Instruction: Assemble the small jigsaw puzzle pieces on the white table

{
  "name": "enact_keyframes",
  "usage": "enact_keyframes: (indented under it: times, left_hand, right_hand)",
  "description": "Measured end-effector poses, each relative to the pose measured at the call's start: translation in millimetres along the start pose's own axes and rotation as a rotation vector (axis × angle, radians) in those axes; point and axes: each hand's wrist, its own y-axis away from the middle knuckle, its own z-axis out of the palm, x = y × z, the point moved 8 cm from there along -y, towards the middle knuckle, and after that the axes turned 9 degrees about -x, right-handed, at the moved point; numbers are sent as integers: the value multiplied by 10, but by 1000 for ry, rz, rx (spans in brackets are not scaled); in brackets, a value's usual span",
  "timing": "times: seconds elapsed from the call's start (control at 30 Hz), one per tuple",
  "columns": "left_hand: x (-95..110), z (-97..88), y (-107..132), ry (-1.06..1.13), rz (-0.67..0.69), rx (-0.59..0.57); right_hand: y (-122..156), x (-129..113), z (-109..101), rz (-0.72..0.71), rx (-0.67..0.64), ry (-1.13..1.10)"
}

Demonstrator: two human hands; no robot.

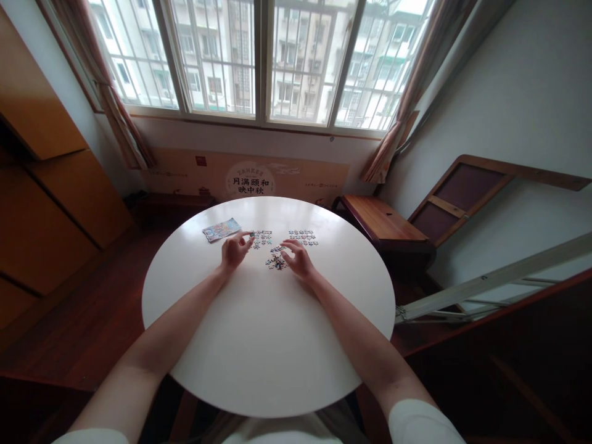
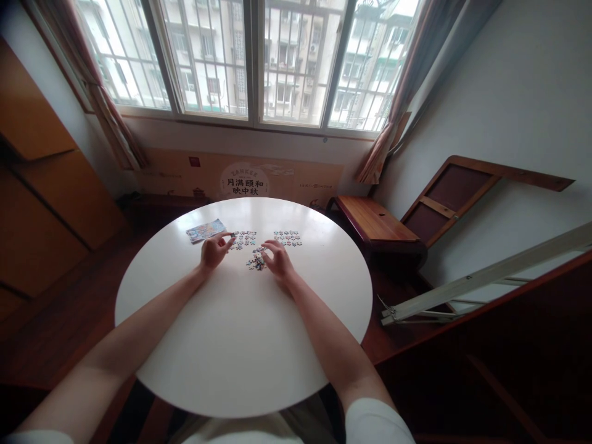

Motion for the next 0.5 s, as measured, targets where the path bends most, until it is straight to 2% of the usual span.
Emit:
enact_keyframes:
  times: [0.1, 0.17, 0.3, 0.4, 0.5]
  left_hand:
    - [-118, -61, -18, -10, -68, 58]
    - [-105, -31, -12, -26, -56, 40]
    - [105, 149, 38, -118, 96, -117]
    - [251, 289, 102, -201, 191, -234]
    - [294, 378, 137, -278, 208, -313]
  right_hand:
    - [10, -34, 117, -5, -121, 177]
    - [19, -36, 234, 1, -234, 257]
    - [33, -27, 379, 18, -364, 343]
    - [36, -14, 404, 34, -385, 374]
    - [42, -37, 386, 4, -367, 367]
